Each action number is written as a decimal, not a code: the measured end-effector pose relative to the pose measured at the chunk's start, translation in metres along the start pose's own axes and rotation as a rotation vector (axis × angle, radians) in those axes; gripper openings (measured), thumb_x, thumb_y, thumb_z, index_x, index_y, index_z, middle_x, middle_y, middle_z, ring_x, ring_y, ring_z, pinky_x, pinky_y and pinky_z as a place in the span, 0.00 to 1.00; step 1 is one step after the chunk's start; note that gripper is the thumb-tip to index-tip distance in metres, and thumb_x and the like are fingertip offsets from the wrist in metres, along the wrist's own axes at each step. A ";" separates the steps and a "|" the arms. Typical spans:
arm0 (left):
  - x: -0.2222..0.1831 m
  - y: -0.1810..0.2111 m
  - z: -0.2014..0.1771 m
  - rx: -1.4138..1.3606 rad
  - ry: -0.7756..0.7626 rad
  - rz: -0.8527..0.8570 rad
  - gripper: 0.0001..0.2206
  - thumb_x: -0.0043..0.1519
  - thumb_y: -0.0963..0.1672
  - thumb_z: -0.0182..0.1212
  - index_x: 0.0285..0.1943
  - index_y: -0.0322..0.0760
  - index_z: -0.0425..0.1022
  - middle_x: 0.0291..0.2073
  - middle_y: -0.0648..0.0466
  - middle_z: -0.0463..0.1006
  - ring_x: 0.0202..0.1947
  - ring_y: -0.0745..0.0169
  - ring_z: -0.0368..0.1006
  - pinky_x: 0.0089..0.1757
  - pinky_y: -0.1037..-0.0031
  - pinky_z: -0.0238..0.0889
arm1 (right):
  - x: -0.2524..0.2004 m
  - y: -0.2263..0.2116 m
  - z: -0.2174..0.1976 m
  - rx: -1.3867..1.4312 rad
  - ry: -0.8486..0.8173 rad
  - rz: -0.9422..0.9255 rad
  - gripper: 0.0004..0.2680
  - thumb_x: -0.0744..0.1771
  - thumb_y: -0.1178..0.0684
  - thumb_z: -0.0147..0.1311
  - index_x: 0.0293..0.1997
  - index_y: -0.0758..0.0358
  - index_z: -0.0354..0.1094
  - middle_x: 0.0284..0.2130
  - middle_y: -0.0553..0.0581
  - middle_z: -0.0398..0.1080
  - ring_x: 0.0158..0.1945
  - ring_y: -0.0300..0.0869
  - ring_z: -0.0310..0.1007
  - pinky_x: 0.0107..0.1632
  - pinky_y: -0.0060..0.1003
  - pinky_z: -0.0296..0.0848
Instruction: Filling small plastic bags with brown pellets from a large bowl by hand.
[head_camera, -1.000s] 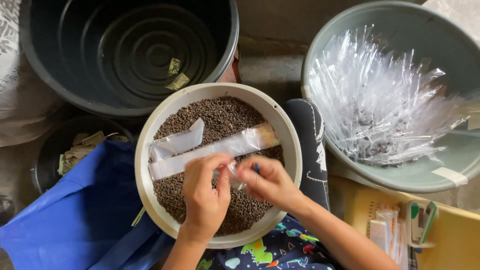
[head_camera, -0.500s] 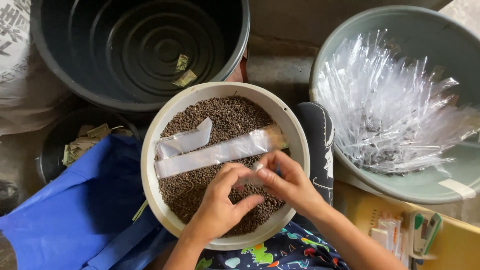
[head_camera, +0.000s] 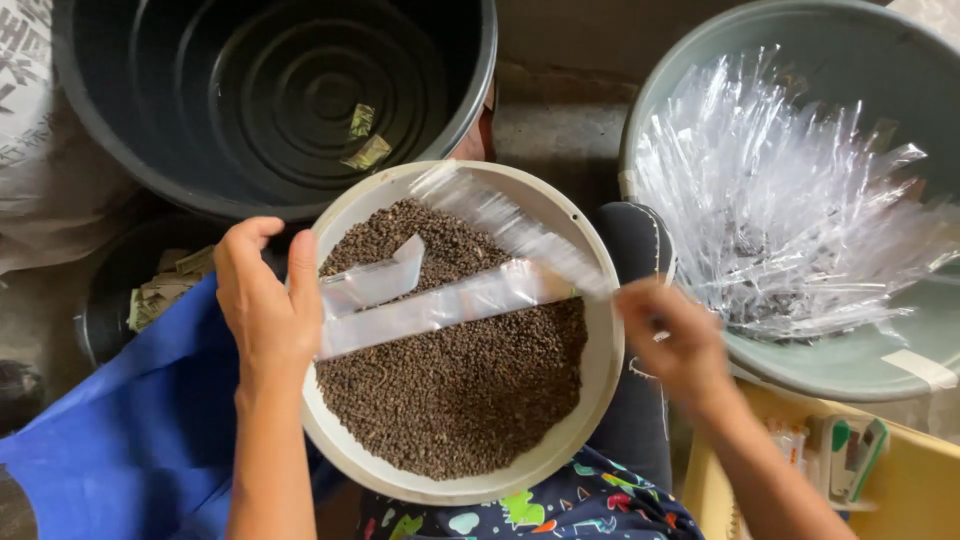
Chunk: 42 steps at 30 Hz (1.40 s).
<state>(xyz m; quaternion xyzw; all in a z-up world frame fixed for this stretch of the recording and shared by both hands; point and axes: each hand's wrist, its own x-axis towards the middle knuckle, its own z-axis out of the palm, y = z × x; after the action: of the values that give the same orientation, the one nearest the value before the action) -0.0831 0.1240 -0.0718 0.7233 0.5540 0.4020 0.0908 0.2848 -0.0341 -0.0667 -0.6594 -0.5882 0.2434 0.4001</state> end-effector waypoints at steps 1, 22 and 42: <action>0.000 0.000 -0.001 -0.006 0.003 0.005 0.14 0.75 0.48 0.58 0.58 0.33 0.69 0.47 0.46 0.72 0.51 0.40 0.73 0.49 0.54 0.68 | 0.003 0.026 -0.018 -0.005 0.006 -0.003 0.05 0.66 0.62 0.57 0.42 0.61 0.76 0.29 0.57 0.74 0.30 0.45 0.75 0.37 0.38 0.78; -0.016 0.009 0.000 -0.060 -0.342 -0.436 0.17 0.70 0.49 0.61 0.65 0.44 0.78 0.52 0.41 0.80 0.57 0.40 0.72 0.53 0.54 0.67 | 0.047 0.330 -0.004 -0.785 -0.443 0.514 0.12 0.67 0.38 0.50 0.47 0.47 0.76 0.51 0.57 0.73 0.45 0.60 0.81 0.49 0.52 0.79; -0.051 0.136 0.131 -0.176 -0.338 0.535 0.03 0.64 0.43 0.61 0.38 0.47 0.79 0.31 0.59 0.72 0.36 0.61 0.70 0.42 0.69 0.63 | 0.008 0.084 -0.031 0.008 0.312 0.120 0.08 0.75 0.56 0.50 0.58 0.68 0.72 0.28 0.57 0.68 0.26 0.40 0.69 0.34 0.37 0.69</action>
<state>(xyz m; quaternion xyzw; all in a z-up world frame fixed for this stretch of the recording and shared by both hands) 0.1021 0.0703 -0.1040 0.8891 0.2847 0.3321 0.1347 0.3596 -0.0329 -0.1170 -0.7216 -0.4774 0.1638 0.4739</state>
